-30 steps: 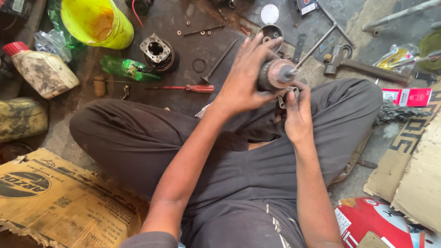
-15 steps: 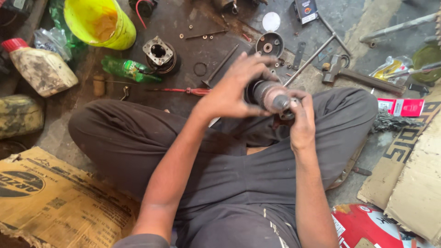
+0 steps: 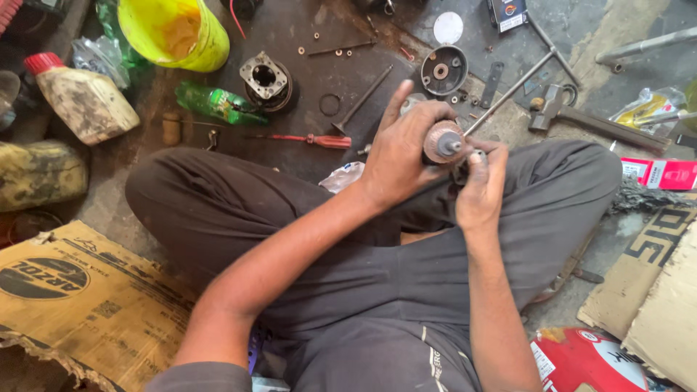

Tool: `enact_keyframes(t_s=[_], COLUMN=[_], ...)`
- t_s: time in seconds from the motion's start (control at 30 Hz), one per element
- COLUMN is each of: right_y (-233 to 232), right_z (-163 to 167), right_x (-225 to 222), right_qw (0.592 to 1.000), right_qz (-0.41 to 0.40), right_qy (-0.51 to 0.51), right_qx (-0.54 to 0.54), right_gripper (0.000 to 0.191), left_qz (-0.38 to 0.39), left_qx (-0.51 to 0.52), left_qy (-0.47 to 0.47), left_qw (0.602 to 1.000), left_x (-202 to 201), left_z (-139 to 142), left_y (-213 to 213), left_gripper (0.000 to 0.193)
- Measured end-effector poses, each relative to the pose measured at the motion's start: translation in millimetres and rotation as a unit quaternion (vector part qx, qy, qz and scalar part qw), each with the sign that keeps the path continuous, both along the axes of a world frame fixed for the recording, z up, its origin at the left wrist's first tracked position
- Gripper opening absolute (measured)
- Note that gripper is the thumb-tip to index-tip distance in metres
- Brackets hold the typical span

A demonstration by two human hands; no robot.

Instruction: The person sits on the workshop floor rebuilding a starter motor. They hammer a drive pulley onto the armature shaft, fit the drive end housing over the armature, and use a spanner to tighten components while aligning the parts by hand.

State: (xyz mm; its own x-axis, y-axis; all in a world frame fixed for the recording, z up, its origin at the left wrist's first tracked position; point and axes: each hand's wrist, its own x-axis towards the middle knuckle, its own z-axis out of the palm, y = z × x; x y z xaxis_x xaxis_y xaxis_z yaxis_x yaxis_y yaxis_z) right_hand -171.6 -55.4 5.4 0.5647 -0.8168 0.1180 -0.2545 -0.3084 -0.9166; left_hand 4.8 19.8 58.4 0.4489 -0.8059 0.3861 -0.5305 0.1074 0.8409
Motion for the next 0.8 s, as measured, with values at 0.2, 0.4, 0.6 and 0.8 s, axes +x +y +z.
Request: enact_keyframes(t_s=[0.2, 0.4, 0.6, 0.8], right_y=[-11, -16, -21, -19], right_z=[9, 37, 54, 51], right_x=[-3, -14, -3, 5], right_qw=[0.994, 0.902, 0.882, 0.908], right_qz=[0.027, 0.055, 0.041, 0.007], right_qy=[-0.017, -0.090, -0.051, -0.005], right_qx=[0.101, 0.419, 0.467, 0.419], right_gripper=[0.027, 0.045, 0.046, 0.035], left_qz=[0.002, -0.160, -0.111, -0.120], left_qx=[-0.046, 0.038, 0.040, 0.061], left_qy=[-0.034, 0.015, 0.038, 0.065], left_qw=[0.998, 0.986, 0.992, 0.989], left_x=[9, 37, 23, 23], left_z=[5, -11, -20, -20], left_y=[8, 2, 4, 8], left_gripper=[0.074, 0.078, 0.078, 0.093])
